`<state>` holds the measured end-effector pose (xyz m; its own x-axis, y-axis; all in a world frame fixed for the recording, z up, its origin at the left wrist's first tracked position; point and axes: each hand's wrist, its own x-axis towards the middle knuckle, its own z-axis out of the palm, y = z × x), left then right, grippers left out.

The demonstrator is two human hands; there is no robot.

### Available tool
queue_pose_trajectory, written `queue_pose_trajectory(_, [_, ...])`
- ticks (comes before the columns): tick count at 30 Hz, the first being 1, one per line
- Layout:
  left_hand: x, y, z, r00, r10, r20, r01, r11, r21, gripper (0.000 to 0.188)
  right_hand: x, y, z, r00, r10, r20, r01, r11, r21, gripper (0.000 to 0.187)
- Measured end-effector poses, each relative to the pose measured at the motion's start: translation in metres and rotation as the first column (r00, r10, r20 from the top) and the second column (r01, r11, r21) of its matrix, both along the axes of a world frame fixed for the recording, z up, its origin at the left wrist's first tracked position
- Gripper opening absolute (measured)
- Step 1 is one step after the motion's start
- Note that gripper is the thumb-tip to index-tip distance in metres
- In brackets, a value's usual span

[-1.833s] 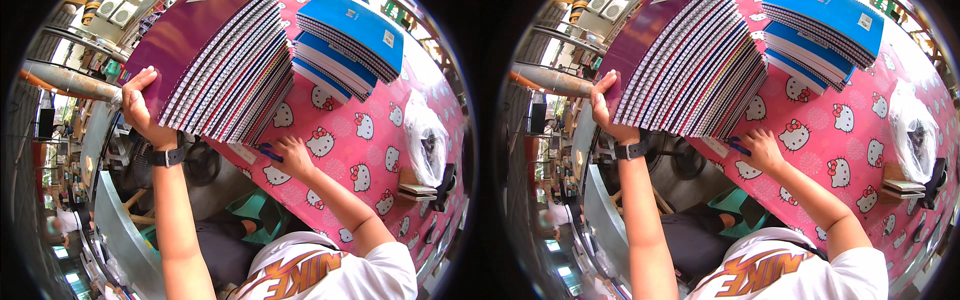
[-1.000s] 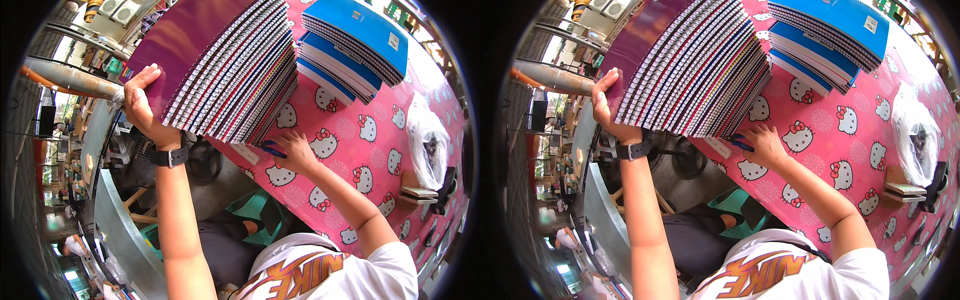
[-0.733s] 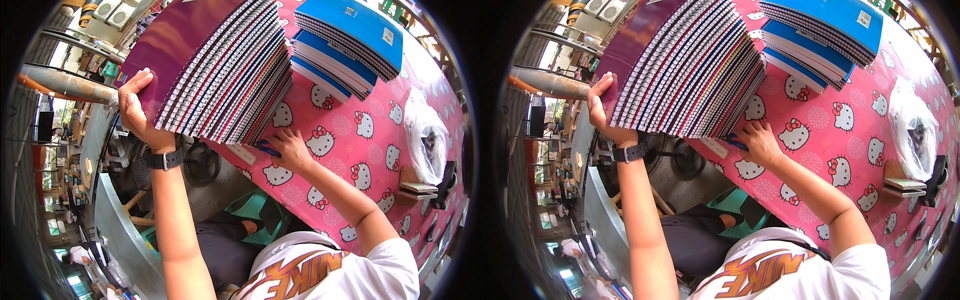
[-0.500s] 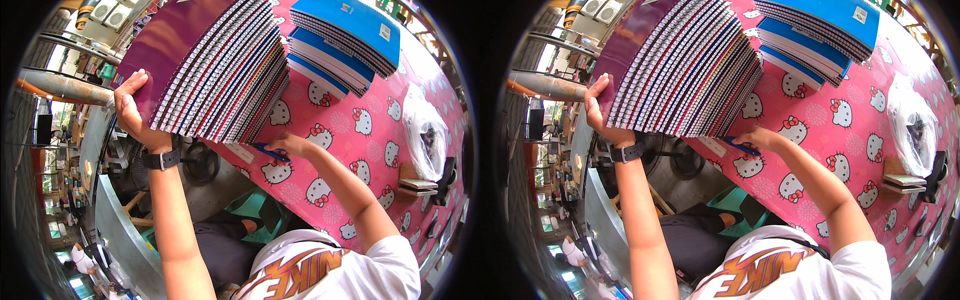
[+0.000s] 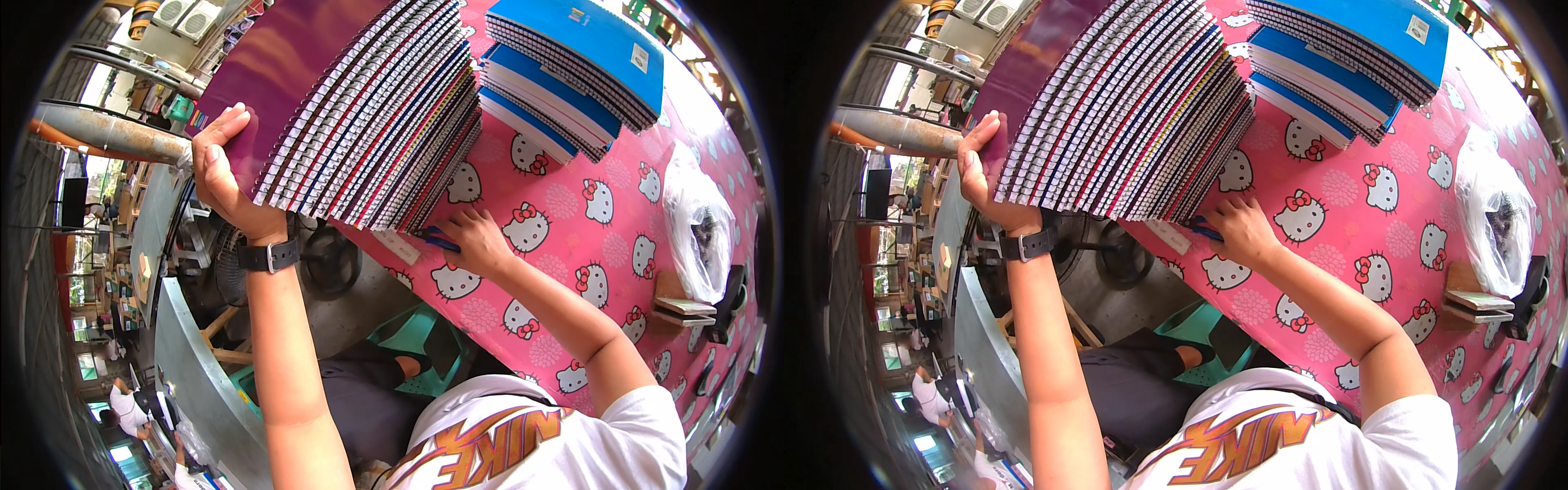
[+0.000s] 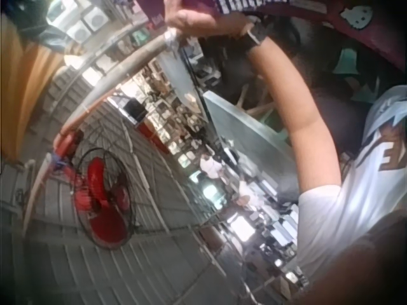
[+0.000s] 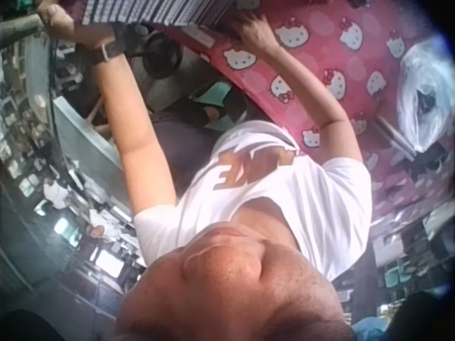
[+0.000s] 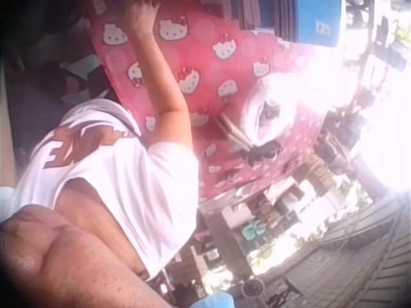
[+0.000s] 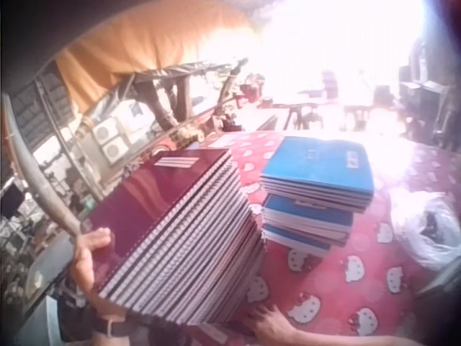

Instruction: The person uses shears to clip the protruding ends of wire spirals on a stack of notebooks. They handle the stack to align the spirals before clipping.

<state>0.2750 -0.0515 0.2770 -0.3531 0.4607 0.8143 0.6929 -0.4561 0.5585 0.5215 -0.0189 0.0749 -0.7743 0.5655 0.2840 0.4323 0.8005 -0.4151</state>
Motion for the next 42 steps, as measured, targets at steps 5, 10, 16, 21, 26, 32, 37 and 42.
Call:
queue_pose_trajectory(5, [0.003, 0.001, 0.001, 0.999, -0.018, 0.039, 0.018, 1.000, 0.002, 0.046, -0.005, 0.036, -0.004, 0.997, 0.065, 0.050, 0.054, -0.058, -0.997, 0.021])
queue_pose_trajectory(10, [-0.004, 0.000, -0.001, 0.998, 0.011, -0.056, -0.011, 1.000, -0.008, 0.047, 0.001, 0.010, -0.006, 0.998, 0.031, 0.052, -0.008, 0.921, -0.389, 0.038])
queue_pose_trajectory(16, [-0.004, 0.005, -0.002, 0.996, 0.070, -0.052, -0.065, 0.993, 0.101, 0.046, 0.000, -0.001, -0.006, 0.995, -0.002, 0.104, 0.005, 0.999, -0.034, 0.051])
queue_pose_trajectory(21, [-0.004, 0.002, 0.000, 0.998, 0.009, -0.066, -0.010, 1.000, -0.006, 0.046, 0.003, 0.004, -0.021, 0.999, 0.032, -0.033, -0.035, 0.995, -0.091, 0.047])
queue_pose_trajectory(26, [-0.006, -0.002, -0.001, 0.997, 0.023, -0.071, -0.023, 1.000, -0.006, 0.046, -0.013, 0.038, 0.005, 0.971, 0.152, 0.182, 0.164, 0.124, -0.979, 0.030])
queue_pose_trajectory(32, [-0.005, 0.000, -0.001, 0.998, 0.009, -0.061, -0.010, 1.000, -0.004, 0.046, -0.009, 0.030, 0.003, 0.968, 0.185, 0.167, 0.116, 0.262, -0.958, 0.037])
queue_pose_trajectory(37, [-0.004, 0.000, -0.001, 0.998, 0.024, -0.063, -0.024, 1.000, 0.005, 0.046, 0.000, -0.004, -0.007, 0.991, -0.031, 0.132, 0.063, 0.966, -0.250, 0.045])
queue_pose_trajectory(42, [-0.002, 0.001, -0.001, 0.999, 0.017, -0.039, -0.017, 1.000, -0.002, 0.047, -0.002, -0.006, -0.012, 0.993, -0.014, 0.118, 0.025, 0.995, -0.095, 0.048])
